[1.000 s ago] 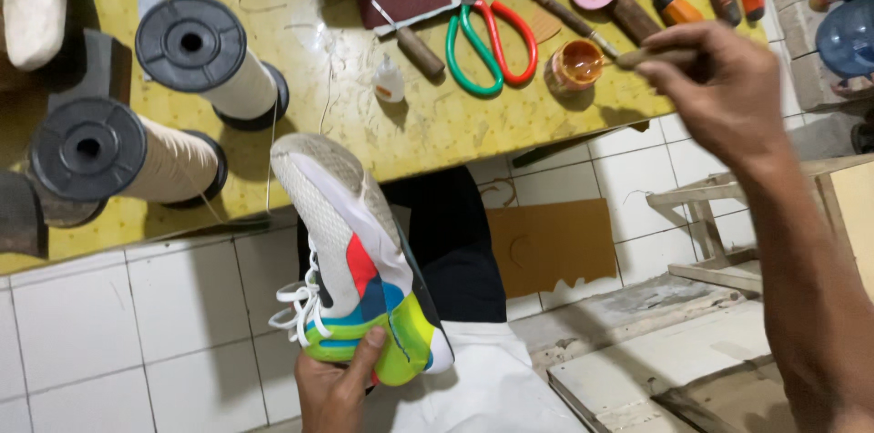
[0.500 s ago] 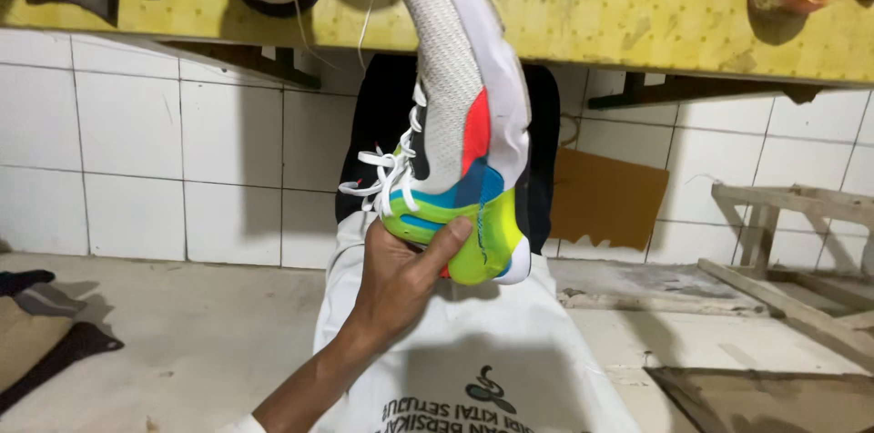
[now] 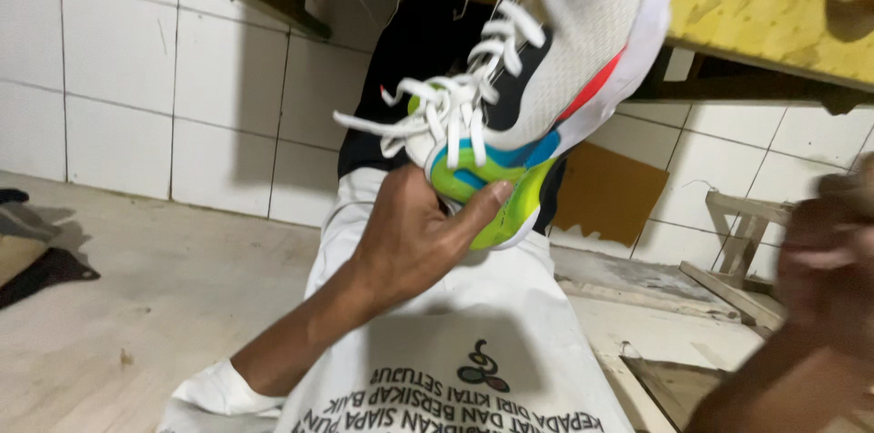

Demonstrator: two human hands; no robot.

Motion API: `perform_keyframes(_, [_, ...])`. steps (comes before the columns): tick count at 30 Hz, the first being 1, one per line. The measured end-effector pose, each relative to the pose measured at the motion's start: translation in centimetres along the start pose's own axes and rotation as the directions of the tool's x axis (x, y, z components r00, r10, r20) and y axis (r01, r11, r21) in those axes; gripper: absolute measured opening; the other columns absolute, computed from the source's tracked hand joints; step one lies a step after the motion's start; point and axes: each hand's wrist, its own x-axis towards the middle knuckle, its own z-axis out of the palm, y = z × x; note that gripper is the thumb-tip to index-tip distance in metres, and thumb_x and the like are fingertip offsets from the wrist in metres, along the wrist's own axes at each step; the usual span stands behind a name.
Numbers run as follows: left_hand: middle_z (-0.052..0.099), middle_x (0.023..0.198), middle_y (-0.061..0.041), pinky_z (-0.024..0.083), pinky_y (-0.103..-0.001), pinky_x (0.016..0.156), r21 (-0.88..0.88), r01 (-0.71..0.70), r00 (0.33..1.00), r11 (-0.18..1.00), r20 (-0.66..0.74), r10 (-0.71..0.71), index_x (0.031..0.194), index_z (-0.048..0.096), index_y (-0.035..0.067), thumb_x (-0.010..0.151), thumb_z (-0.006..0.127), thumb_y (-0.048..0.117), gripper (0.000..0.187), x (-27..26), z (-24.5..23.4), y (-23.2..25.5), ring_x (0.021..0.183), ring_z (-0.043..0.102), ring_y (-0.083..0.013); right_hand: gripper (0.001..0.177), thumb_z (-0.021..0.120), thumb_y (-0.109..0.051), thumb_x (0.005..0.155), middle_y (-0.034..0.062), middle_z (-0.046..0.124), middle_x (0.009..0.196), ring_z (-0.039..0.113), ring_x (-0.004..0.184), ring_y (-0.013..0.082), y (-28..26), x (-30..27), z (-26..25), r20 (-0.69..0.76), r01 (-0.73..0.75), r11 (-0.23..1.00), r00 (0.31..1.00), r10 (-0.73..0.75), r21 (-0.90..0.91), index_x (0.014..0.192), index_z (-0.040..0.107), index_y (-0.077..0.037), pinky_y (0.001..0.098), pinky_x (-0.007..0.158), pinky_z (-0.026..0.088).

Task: The person holds a white and colorful sneaker and uses a wooden tool to scrape and smooth the green and blue midsole area. They rotate the shoe to work on different sections of the sole and inspect the surface. Finally, the person wipes the shoe with a white cloth.

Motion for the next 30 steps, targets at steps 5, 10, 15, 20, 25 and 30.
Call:
perform_keyframes(5, [0.084, 0.092, -0.001, 0.064, -0.025, 0.063, 0.212, 0.022, 1.0, 0.977, 0.0, -0.023, 0.103, 0.078, 0.007, 0.09, 0.063, 0.038, 0.037, 0.4, -1.7, 2.0, 0.08, 0.08, -0.0099, 0.045, 0.083, -0.017, 0.084, 0.0125, 0.059, 0.117, 0.063, 0.094, 0.0195, 12.3, 2.2, 1.7, 0.311, 0.313, 0.053, 0.949, -0.049, -0.948, 0.124, 0.062, -0.013, 0.0117, 0.057, 0.057])
perform_keyframes(10, [0.081, 0.096, -0.001, 0.062, -0.026, 0.064, 0.22, -0.054, 0.998, 0.974, 0.031, 0.048, 0.105, 0.073, 0.01, 0.093, 0.061, 0.038, 0.032, 0.4, -2.0, 1.4, 0.08, 0.076, -0.0117, 0.048, 0.074, -0.042, 0.093, 0.0188, 0.061, 0.109, 0.067, 0.093, 0.0241, 16.8, 3.7, 1.4, 0.401, 0.394, -0.206, 0.916, 0.008, -0.896, 0.12, 0.057, -0.007, 0.0333, 0.077, 0.068])
perform_keyframes(15, [0.038, 0.053, 0.008, 0.03, -0.029, 0.037, 0.433, 0.001, 0.997, 0.901, 0.075, -0.037, 0.086, 0.069, 0.015, 0.098, 0.065, 0.038, 0.027, 1.2, -2.8, 2.0, 0.04, 0.03, -0.0083, 0.04, 0.07, -0.018, 0.096, 0.0215, 0.06, 0.12, 0.066, 0.118, 0.0341, 15.3, 4.1, 4.1, 0.469, 0.485, -0.468, 0.869, 0.161, -0.739, 0.126, 0.053, 0.002, 0.0429, 0.108, 0.06])
perform_keyframes(20, [0.055, 0.064, 0.004, 0.04, -0.035, 0.052, 0.472, 0.063, 0.992, 0.879, 0.067, -0.107, 0.077, 0.054, 0.015, 0.092, 0.066, 0.042, 0.033, 2.1, -4.3, 4.1, 0.057, 0.049, -0.0115, 0.033, 0.074, 0.006, 0.089, 0.0279, 0.063, 0.119, 0.067, 0.114, 0.0343, 17.0, 5.4, 9.3, 0.312, 0.603, -0.642, 0.797, 0.517, -0.474, 0.12, 0.061, 0.011, 0.0355, 0.096, 0.063])
perform_keyframes(25, [0.053, 0.063, 0.005, 0.038, -0.035, 0.052, 0.495, 0.042, 0.993, 0.868, 0.072, -0.089, 0.074, 0.051, 0.016, 0.093, 0.067, 0.042, 0.036, 2.0, -4.7, 4.1, 0.055, 0.047, -0.0123, 0.026, 0.077, 0.009, 0.093, 0.0242, 0.068, 0.117, 0.069, 0.111, 0.0317, 20.4, 6.3, 10.7, 0.302, 0.673, -0.657, 0.74, 0.601, -0.34, 0.117, 0.067, 0.008, 0.0378, 0.096, 0.056])
perform_keyframes(30, [0.059, 0.071, 0.003, 0.042, -0.036, 0.058, 0.469, -0.029, 0.993, 0.883, 0.113, -0.027, 0.078, 0.055, 0.016, 0.093, 0.064, 0.039, 0.03, 2.1, -4.8, 3.9, 0.06, 0.053, -0.0149, 0.022, 0.082, 0.008, 0.096, 0.0206, 0.07, 0.117, 0.069, 0.111, 0.0336, 20.7, 7.4, 10.4, 0.347, 0.761, -0.611, 0.646, 0.68, -0.218, 0.114, 0.069, 0.004, 0.0422, 0.098, 0.055])
